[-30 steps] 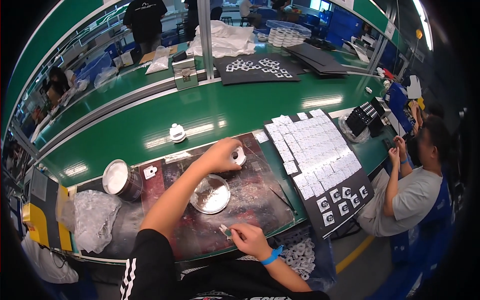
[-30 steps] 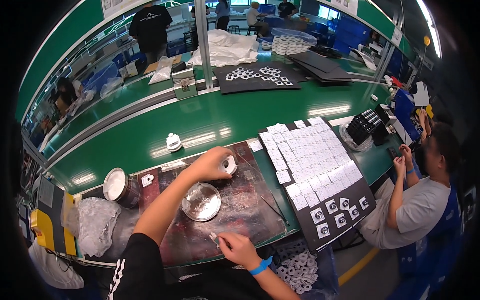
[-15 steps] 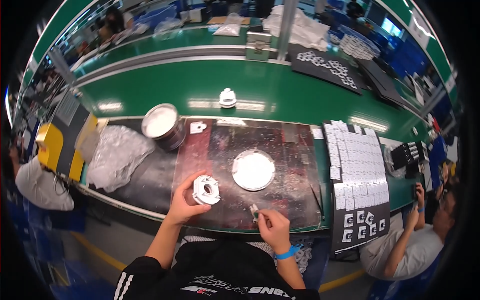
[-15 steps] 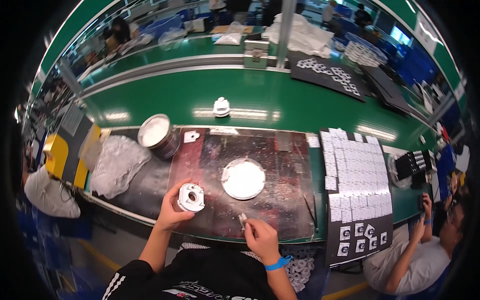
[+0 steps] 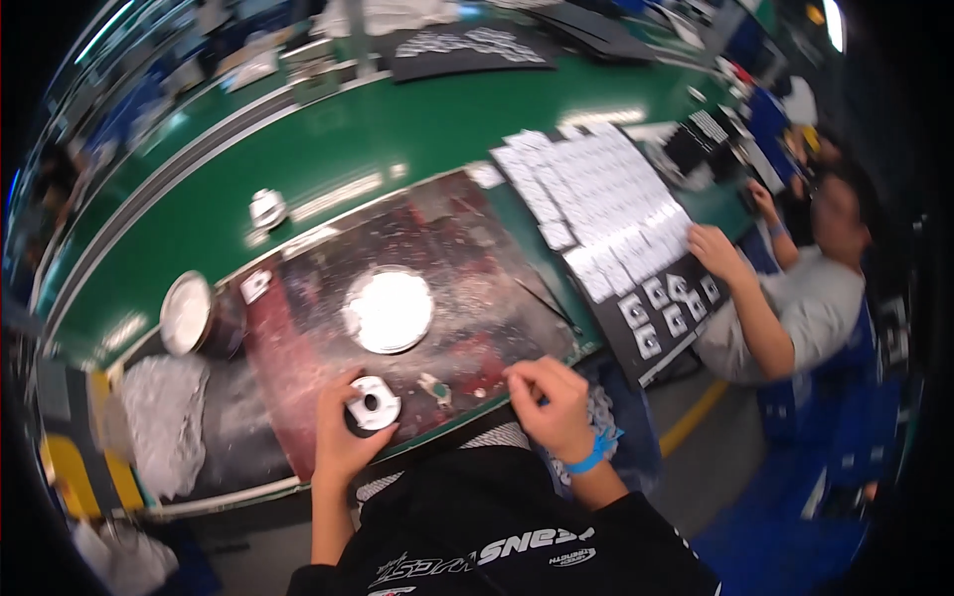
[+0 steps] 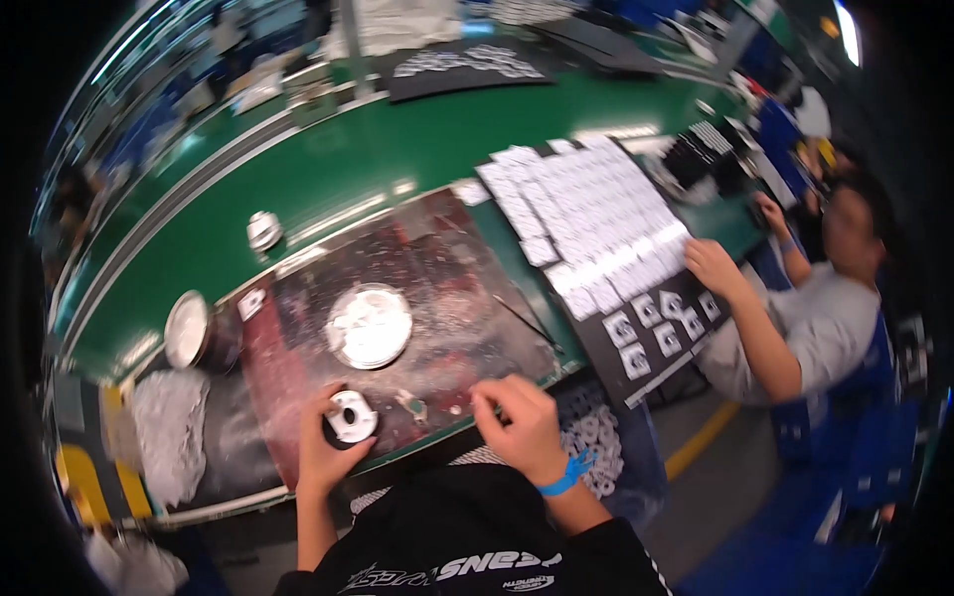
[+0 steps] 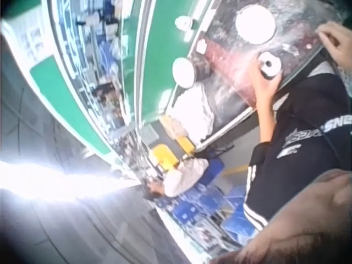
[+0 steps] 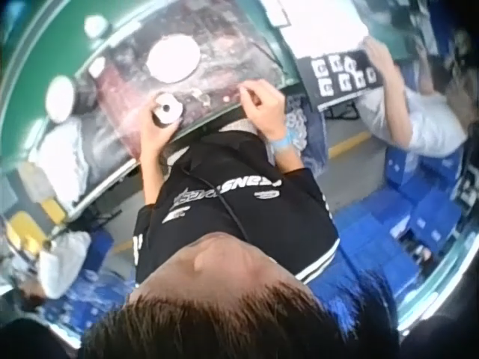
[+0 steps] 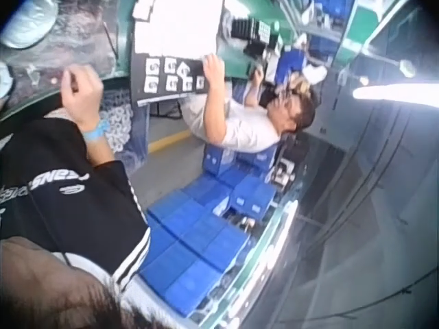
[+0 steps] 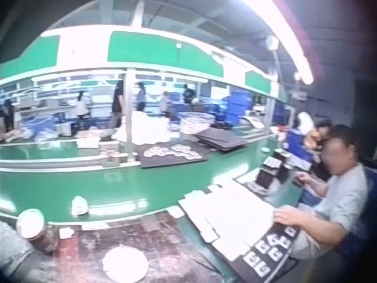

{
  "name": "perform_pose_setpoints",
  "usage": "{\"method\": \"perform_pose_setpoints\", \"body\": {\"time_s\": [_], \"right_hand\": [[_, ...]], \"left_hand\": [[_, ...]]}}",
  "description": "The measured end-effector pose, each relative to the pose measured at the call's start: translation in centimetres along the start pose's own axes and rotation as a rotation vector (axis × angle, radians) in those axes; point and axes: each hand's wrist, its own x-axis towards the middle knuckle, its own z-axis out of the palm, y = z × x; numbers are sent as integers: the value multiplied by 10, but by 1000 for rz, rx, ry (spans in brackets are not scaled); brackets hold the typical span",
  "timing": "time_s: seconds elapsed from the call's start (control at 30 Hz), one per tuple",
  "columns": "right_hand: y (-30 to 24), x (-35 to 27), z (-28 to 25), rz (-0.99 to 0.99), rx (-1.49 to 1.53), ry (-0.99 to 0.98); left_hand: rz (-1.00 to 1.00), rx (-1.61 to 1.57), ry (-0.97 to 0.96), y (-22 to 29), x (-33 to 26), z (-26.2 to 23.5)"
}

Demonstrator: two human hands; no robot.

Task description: Applying thermal paste to LED modules and assembling them into lighting fixtures at a factory workbench.

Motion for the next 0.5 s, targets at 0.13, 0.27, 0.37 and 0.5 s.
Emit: {"method": "perform_pose_setpoints", "body": {"time_s": [0.13,0.27,0.37,0.5], "right_hand": [[17,13,-65,155,-318,285],[78,10,-119,195,-696,342],[102,19,-123,200,-729,247],[120,28,-123,194,-712,201]], "left_hand": [[13,-54,15,-22,-2,3],[3,-94,-20,-20,9,8],[3,-60,-24,-20,14,5],[167,15,121,-16,8,-7]]}}
